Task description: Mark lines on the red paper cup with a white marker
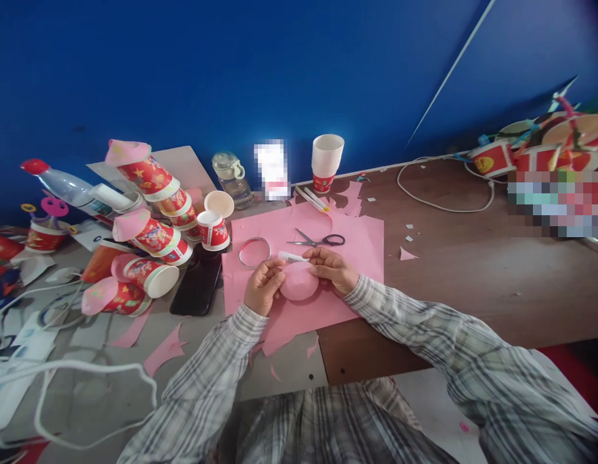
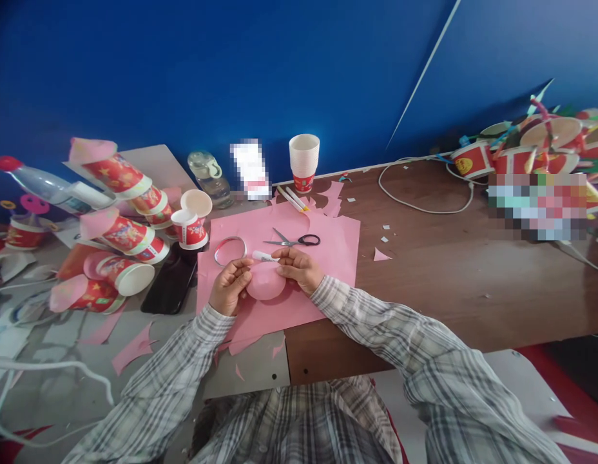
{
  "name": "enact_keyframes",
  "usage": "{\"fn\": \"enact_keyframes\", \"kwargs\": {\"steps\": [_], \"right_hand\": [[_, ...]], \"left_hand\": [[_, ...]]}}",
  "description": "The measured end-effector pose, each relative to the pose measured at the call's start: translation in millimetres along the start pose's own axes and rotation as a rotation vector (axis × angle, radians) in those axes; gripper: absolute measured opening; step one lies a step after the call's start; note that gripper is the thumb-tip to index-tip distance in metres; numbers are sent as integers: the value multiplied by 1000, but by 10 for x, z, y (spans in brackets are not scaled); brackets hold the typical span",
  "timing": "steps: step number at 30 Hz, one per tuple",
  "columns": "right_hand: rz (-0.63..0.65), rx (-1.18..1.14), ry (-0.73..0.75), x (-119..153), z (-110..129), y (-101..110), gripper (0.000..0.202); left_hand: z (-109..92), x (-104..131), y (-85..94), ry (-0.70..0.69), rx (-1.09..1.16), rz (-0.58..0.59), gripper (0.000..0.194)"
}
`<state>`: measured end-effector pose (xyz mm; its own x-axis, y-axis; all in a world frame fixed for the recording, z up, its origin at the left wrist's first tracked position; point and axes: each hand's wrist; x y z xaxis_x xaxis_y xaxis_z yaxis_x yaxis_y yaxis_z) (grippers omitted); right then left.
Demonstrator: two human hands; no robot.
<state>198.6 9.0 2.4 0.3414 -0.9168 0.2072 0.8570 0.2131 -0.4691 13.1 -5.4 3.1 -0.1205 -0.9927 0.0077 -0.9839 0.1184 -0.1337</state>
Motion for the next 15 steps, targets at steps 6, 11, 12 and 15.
{"fn": "enact_keyframes", "kwargs": {"steps": [6,11,12,15], "right_hand": [[-12,21,-10,18,15,-13,41],[21,34,-46,39,3,-24,44],[12,34,-49,37,0,-21,44],[-21,44,-53,24,1,-3,43]], "left_hand": [[-38,10,-15,-2,-12,8,52],[-50,9,-15,-25,-27,-12,48],[-51,9,-15,-29,-32,-15,46],[-48,9,-13,-46,-50,-20,42]]}}
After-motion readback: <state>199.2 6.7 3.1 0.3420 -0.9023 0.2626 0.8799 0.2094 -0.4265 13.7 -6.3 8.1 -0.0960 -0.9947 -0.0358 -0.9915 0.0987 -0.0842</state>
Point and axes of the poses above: each hand's wrist, its own x-axis away from the middle knuckle, its own y-axis out of the back of the hand, z = x × y, and after that the axes turned 4 degrees about -y, right-handed
